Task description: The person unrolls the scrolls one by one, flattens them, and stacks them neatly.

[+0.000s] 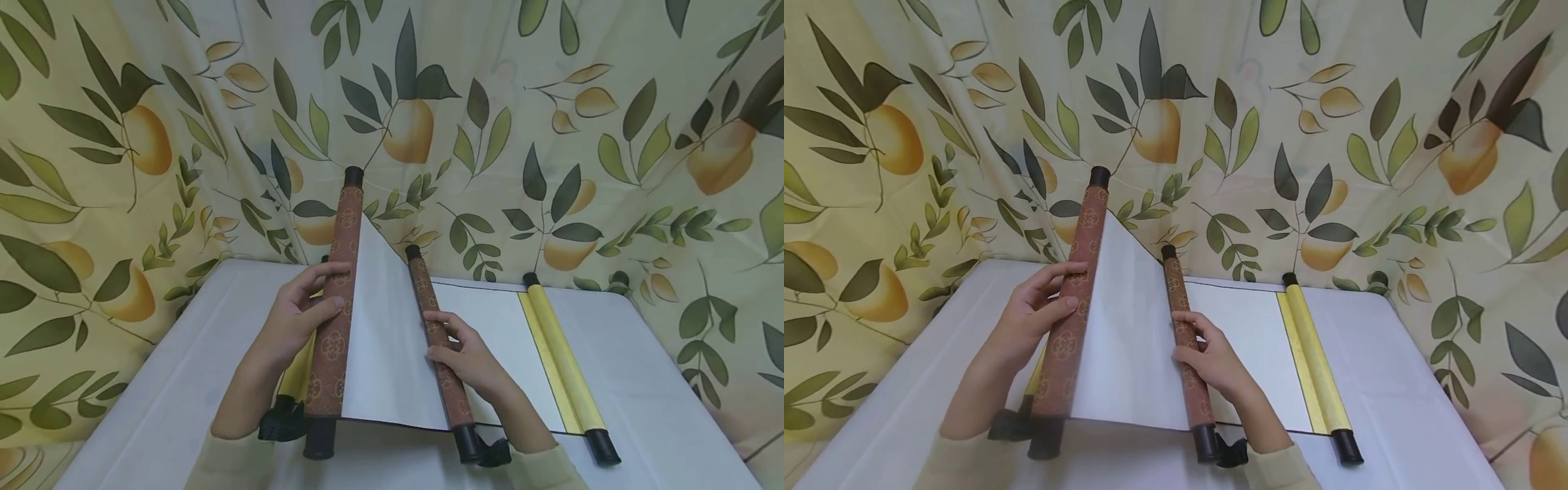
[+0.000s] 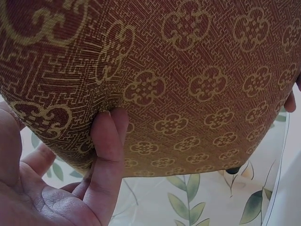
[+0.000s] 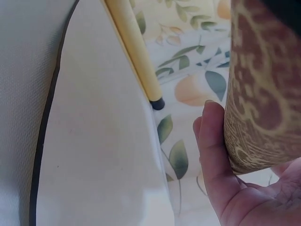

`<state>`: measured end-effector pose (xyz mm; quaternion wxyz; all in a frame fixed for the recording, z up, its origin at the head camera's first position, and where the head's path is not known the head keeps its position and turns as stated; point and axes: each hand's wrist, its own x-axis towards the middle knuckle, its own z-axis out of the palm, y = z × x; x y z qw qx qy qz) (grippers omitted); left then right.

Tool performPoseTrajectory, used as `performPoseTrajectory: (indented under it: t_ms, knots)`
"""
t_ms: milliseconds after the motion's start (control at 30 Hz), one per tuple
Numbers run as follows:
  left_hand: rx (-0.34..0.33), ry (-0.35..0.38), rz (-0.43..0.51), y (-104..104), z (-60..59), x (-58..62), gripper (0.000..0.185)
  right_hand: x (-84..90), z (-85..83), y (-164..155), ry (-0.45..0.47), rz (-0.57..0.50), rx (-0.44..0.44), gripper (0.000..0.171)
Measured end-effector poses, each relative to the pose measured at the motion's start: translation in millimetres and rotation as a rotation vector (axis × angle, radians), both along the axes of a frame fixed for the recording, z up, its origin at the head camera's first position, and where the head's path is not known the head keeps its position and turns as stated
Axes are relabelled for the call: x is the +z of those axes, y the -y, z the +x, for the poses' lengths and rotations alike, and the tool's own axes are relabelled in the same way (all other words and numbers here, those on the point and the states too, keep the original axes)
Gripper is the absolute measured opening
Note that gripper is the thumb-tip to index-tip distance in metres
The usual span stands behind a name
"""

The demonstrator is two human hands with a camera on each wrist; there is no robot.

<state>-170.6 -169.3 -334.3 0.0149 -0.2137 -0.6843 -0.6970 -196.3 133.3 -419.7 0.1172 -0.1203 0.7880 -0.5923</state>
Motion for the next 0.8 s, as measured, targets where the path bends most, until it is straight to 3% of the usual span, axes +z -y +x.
performPoseTrajectory:
  t_ms: [433,800]
  knots:
    - [0.017,-0.011,0.003,2.0,2.9,3.3,0.044,0.1,-1.1,-3.6,-0.052,0.009,-0.001,0.056]
    - [0.028,-0.04,0.012,6.0,3.3,3.5,0.045,-0.4,-1.1,-3.4,-0.037,0.006,-0.007,0.058]
